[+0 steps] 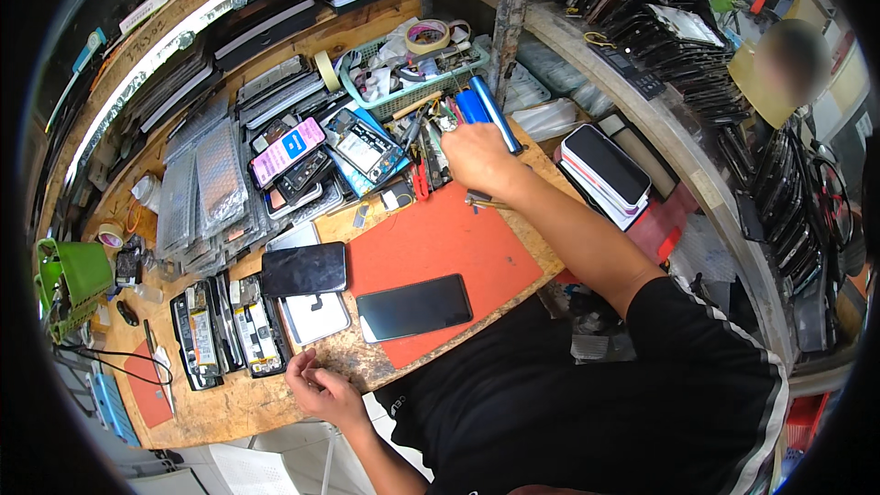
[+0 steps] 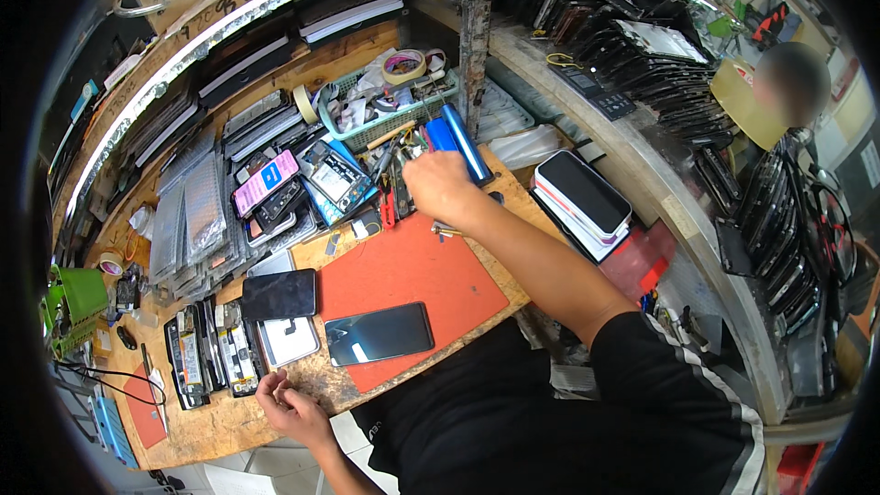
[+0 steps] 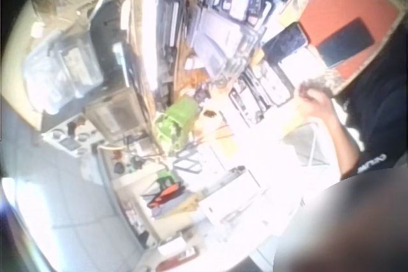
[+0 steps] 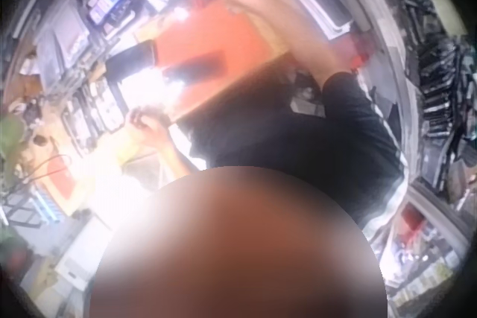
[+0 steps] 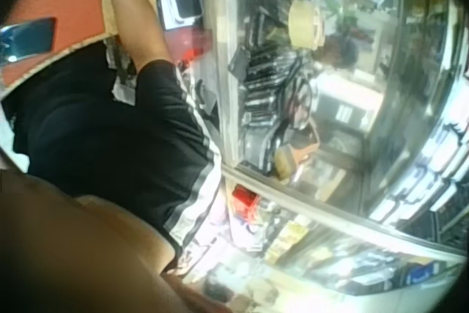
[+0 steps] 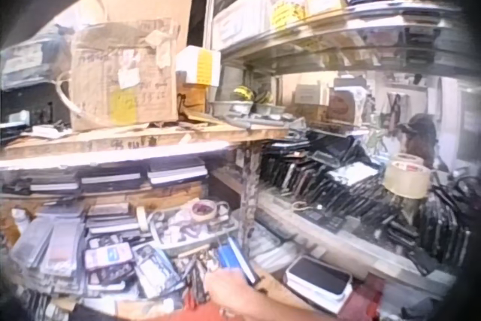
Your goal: The person handles several mobile phones and parts on a cluttered workbench. They pick up a phone, apply glue to its edges, and use a metal tool to press the screen assembly. Another person is visible working at the same table.
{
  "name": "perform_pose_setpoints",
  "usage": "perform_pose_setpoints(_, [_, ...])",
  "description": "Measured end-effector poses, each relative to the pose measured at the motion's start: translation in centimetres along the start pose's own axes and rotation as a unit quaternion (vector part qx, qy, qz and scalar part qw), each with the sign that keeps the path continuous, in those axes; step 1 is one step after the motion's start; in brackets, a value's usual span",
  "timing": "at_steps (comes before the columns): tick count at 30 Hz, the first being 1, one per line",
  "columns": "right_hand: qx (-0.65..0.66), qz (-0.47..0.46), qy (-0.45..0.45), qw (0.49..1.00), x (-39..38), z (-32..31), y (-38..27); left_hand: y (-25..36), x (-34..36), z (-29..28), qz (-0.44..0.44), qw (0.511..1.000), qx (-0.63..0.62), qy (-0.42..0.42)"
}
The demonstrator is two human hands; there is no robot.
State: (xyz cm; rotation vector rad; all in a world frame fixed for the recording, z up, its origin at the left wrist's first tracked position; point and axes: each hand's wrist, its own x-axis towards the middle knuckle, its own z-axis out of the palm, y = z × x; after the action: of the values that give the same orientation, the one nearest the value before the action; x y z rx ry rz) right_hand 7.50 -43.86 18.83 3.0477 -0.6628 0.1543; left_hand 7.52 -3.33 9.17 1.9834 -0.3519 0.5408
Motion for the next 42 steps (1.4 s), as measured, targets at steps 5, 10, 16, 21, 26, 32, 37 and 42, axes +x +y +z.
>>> perform_pose_setpoints(5, [0.032,0.047,0.121,0.991,0.3,-1.4,1.9,-0.5,-0.6,-0.3,-0.054,0.998,-0.019,0.006])
perform_pose_setpoints(10, [0.161,-0.009,0.064,0.985,-0.2,-1.2,-0.2,-0.1,-0.2,0.0,-0.018,1.000,0.006,-0.003])
perform_pose_setpoints(16, [0.169,-0.022,-0.013,0.985,-1.5,0.9,-2.3,0.7,0.0,0.0,-0.014,1.000,0.008,0.009])
perform_pose_setpoints(21, [0.081,-0.008,0.108,0.991,-1.7,2.1,-0.1,0.7,-0.1,0.1,-0.010,1.000,0.014,-0.001])
perform_pose_setpoints(26, [0.099,-0.089,0.209,0.969,-0.6,2.5,-0.3,0.9,0.1,0.2,0.003,0.999,0.030,-0.016])
perform_pose_setpoints(32, [0.110,-0.077,0.041,0.990,1.0,2.3,-1.6,1.0,0.0,0.1,0.006,1.000,0.025,-0.010])
perform_pose_setpoints(37, [0.078,-0.051,-0.037,0.995,2.6,1.7,-2.1,0.8,0.1,0.3,0.010,0.999,0.037,-0.013])
perform_pose_setpoints(42, [0.046,-0.014,-0.082,0.995,4.5,1.1,-2.8,0.8,0.0,0.2,0.003,0.999,0.046,-0.013])
